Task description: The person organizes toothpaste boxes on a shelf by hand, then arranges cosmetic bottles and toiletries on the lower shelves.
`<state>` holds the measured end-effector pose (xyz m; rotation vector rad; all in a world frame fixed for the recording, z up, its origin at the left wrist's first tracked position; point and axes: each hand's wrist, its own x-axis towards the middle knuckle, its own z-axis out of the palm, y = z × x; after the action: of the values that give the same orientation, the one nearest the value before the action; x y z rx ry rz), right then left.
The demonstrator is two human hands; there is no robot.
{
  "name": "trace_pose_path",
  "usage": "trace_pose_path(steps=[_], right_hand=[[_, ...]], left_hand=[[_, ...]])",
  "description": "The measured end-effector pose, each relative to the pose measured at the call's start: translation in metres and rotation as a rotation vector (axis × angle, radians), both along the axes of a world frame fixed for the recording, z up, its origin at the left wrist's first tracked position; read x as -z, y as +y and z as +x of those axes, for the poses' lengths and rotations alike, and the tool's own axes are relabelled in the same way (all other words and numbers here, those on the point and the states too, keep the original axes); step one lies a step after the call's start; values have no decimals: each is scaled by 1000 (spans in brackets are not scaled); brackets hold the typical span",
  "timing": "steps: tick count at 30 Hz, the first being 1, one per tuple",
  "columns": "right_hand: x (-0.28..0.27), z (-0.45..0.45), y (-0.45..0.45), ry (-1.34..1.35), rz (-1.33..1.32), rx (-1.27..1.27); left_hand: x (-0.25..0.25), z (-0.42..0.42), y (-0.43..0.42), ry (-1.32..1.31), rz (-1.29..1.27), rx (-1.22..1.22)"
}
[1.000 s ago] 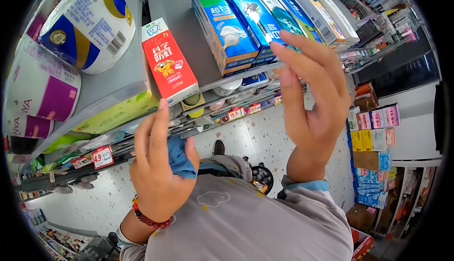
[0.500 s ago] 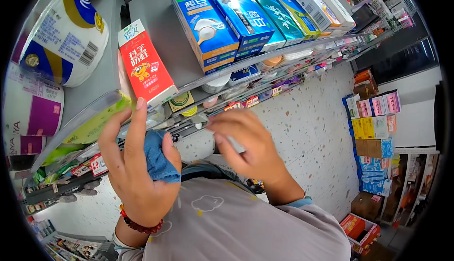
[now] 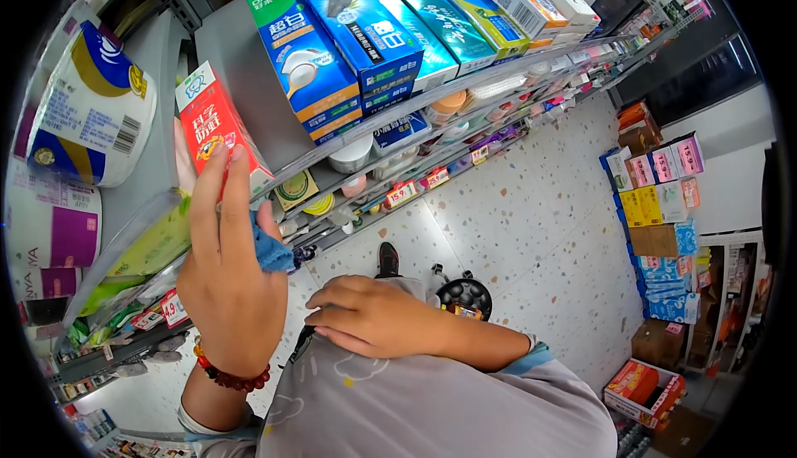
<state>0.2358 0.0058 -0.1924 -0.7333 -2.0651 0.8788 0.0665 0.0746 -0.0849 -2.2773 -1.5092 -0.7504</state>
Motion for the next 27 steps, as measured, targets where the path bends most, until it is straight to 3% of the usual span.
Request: trace_pose_path(steps=[19, 27], right_hand=[[6, 15, 6, -117, -25, -123], [5, 20, 7, -142, -78, -128]], left_hand=[[-16, 13, 10, -192, -300, 143], [-9, 9, 1, -185, -320, 39]])
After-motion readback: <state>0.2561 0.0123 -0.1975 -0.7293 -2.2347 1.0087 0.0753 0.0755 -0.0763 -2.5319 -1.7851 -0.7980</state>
